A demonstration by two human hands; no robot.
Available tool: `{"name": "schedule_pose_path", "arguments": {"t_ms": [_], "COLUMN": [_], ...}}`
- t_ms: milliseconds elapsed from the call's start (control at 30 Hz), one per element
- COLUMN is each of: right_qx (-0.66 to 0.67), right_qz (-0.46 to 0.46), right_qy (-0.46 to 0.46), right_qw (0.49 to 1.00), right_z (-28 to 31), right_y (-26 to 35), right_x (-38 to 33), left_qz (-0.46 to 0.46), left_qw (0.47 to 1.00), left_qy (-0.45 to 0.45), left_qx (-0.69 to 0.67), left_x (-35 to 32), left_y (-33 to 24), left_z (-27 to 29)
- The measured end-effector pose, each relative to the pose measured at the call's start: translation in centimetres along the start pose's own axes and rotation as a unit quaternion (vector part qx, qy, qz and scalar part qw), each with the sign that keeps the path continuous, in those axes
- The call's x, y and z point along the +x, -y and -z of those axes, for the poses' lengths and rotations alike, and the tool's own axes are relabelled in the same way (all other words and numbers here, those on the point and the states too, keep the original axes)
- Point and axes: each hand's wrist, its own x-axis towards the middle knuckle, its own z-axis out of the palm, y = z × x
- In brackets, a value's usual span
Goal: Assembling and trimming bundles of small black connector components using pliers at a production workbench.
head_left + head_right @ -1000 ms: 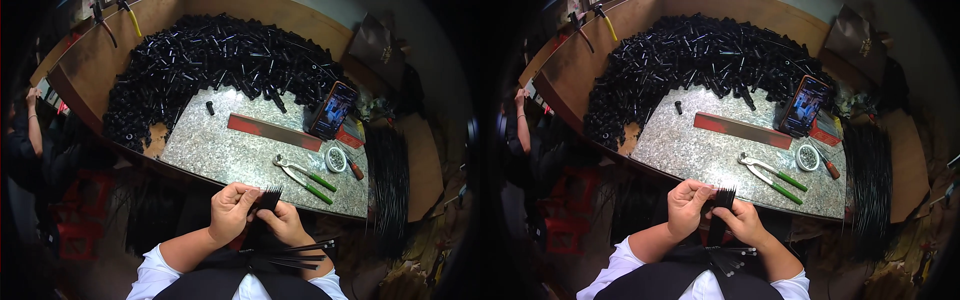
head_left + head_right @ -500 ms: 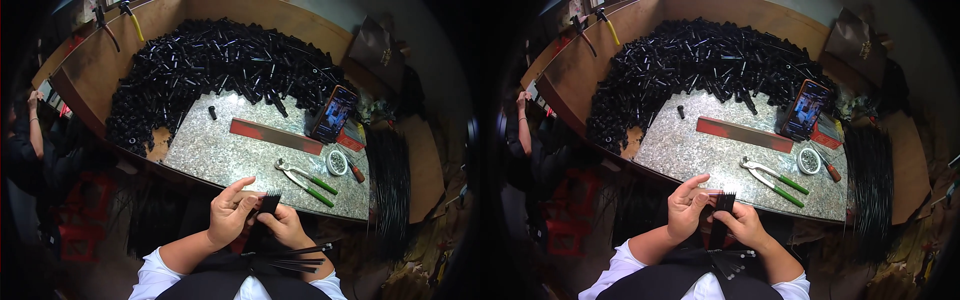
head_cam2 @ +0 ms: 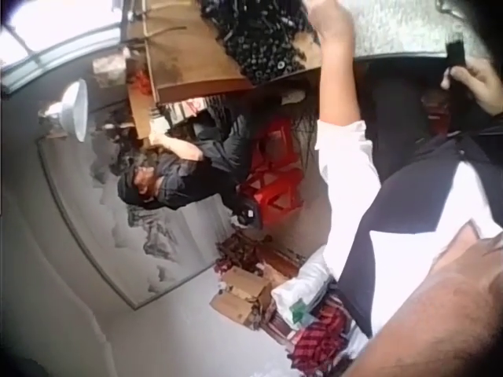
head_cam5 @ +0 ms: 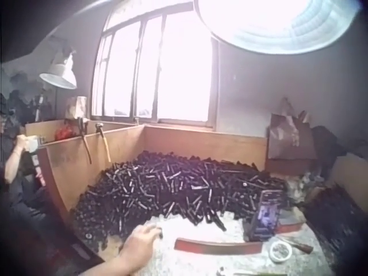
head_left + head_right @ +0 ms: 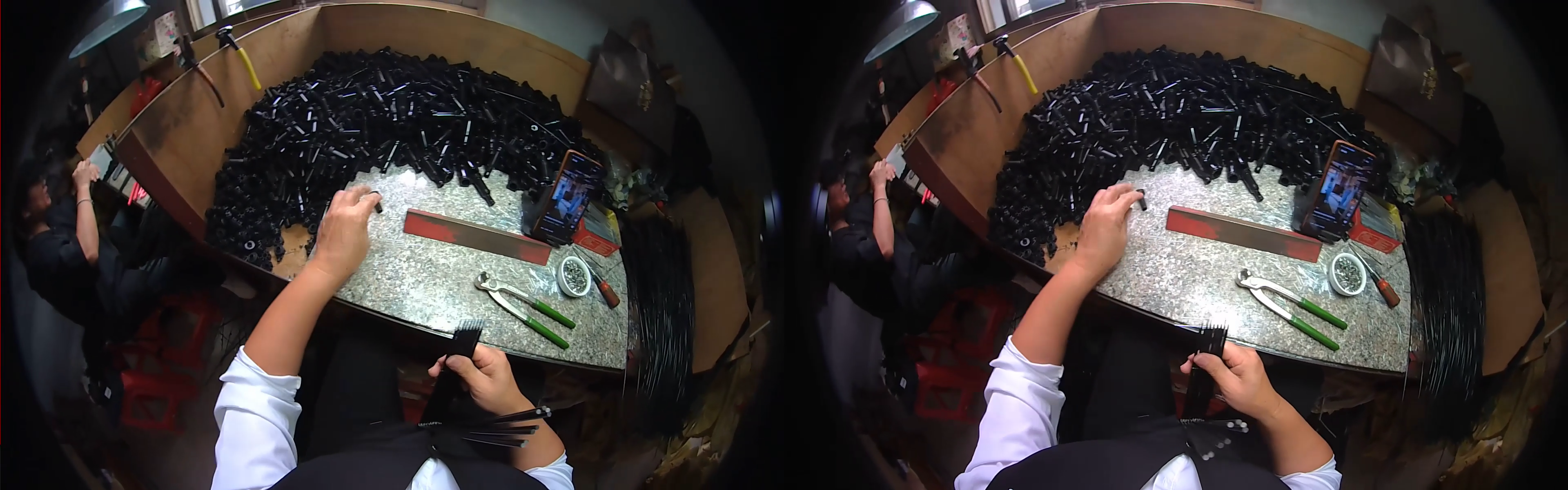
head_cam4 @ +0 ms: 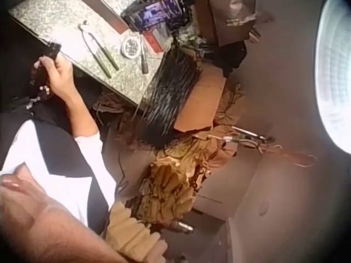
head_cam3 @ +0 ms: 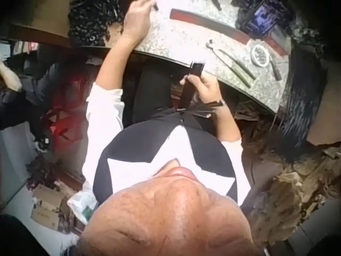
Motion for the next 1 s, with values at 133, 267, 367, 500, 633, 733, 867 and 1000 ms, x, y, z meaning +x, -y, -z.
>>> {"name": "schedule_pose_path", "arguments": {"t_ms": [133, 267, 367, 500, 633, 733, 867, 1000], "right_qx": [0.010, -0.015, -0.021, -0.026, -0.032, -0.002, -0.038, -0.002], "right_qz": [-0.002, 0.010, 0.015, 0.037, 0.033, 0.006, 0.013, 0.007], "right_qy": [0.036, 0.029, 0.021, 0.027, 0.027, 0.014, 0.017, -0.001], "right_qw": [0.999, 0.999, 0.999, 0.999, 0.999, 1.000, 0.999, 1.000], "right_z": [-0.2, 0.0, 0.3, 0.4, 0.2, -0.1, -0.1, -0.3], "right_y": [0.0, 0.0, -0.7, -1.1, -0.4, 0.0, 0.1, 0.1], "right_x": [0.2, -0.1, -0.1, 0.1, 0.1, 0.2, 0.2, 0.2], "left_qz": [-0.118, -0.097, -0.090, 0.034, 0.203, 0.275, 0.316, 0.336], "left_qw": [0.981, 0.981, 0.991, 0.984, 0.779, 0.640, 0.558, 0.541], "left_qy": [0.071, 0.119, 0.075, 0.058, 0.071, 0.096, 0.113, 0.124], "left_qx": [0.139, 0.122, 0.064, -0.163, -0.590, -0.711, -0.759, -0.761], "left_x": [1.3, 2.2, 1.8, -0.1, -3.3, -5.4, -7.1, -7.7], "left_y": [3.7, 4.5, 2.5, -3.5, -7.5, -8.6, -9.8, -9.8], "left_z": [-1.6, -1.9, -2.1, 0.3, 2.1, 2.1, 1.6, 1.1]}}
